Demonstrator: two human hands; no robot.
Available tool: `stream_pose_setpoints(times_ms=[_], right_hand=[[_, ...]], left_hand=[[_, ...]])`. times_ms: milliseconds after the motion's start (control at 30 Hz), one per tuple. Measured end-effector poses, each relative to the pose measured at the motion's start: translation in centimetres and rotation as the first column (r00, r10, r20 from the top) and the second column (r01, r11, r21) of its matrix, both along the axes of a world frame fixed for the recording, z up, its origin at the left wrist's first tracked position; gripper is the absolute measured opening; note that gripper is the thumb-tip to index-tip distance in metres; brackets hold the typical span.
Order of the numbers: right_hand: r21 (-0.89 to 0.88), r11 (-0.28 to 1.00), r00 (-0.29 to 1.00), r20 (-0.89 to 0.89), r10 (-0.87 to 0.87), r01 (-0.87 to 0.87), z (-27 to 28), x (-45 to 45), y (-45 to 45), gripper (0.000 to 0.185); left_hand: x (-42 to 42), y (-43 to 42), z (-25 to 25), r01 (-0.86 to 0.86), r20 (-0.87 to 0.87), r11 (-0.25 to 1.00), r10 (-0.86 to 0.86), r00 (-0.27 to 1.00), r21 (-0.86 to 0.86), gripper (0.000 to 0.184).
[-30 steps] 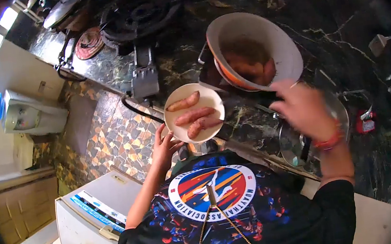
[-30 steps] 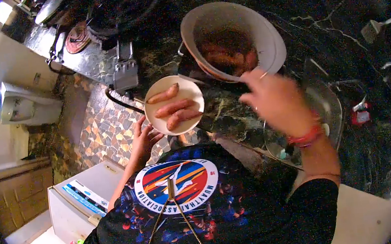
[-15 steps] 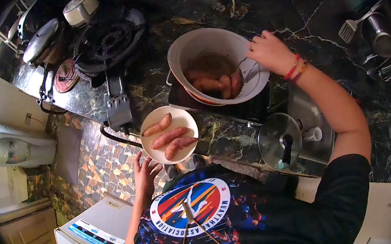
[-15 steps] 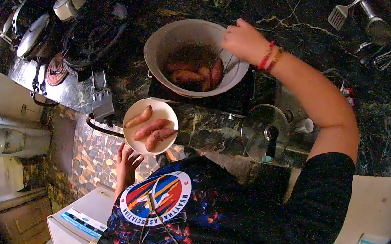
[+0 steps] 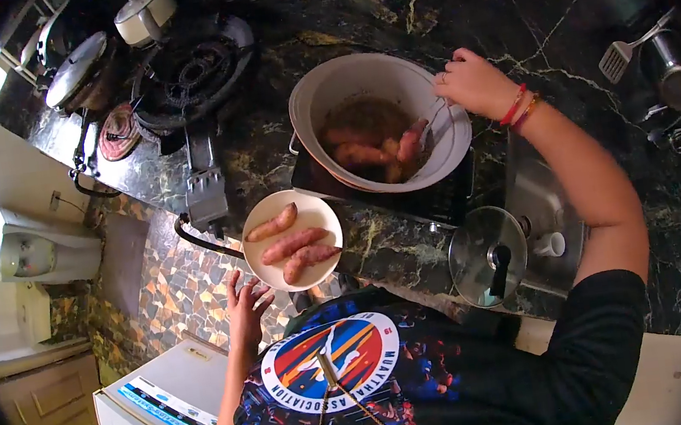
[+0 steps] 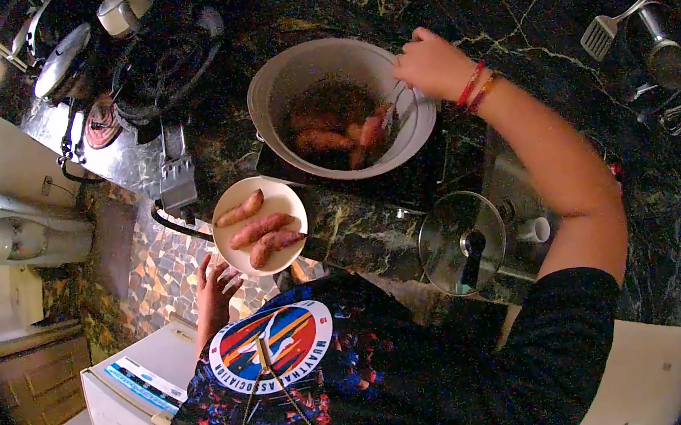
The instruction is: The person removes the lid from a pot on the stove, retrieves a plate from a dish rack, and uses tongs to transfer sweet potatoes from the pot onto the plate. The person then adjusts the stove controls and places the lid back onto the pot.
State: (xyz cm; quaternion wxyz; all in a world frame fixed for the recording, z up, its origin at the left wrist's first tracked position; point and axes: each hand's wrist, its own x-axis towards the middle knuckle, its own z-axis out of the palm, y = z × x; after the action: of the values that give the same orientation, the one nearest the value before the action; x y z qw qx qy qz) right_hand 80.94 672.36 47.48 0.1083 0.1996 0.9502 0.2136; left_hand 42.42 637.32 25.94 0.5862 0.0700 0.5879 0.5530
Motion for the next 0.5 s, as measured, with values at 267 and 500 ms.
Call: stream_pose_setpoints(times_ms=[267, 500], right_hand=[[-0.475, 0.874, 0.920, -0.291, -0.264, 0.101, 5.7, 1.3, -1.2, 0.024], [-0.338, 0.941, 0.938, -0.322, -0.126, 0.010, 5.3, -8.6, -12.7, 0.020]], left_hand=[[-1.8, 0.0, 0.0, -0.063, -0.011, 0.998, 0.063, 0.998, 0.001, 0.048], [0.6, 0.5, -0.9, 0.069, 0.128, 0.998, -0.067, 0.990, -0.010, 0.045]])
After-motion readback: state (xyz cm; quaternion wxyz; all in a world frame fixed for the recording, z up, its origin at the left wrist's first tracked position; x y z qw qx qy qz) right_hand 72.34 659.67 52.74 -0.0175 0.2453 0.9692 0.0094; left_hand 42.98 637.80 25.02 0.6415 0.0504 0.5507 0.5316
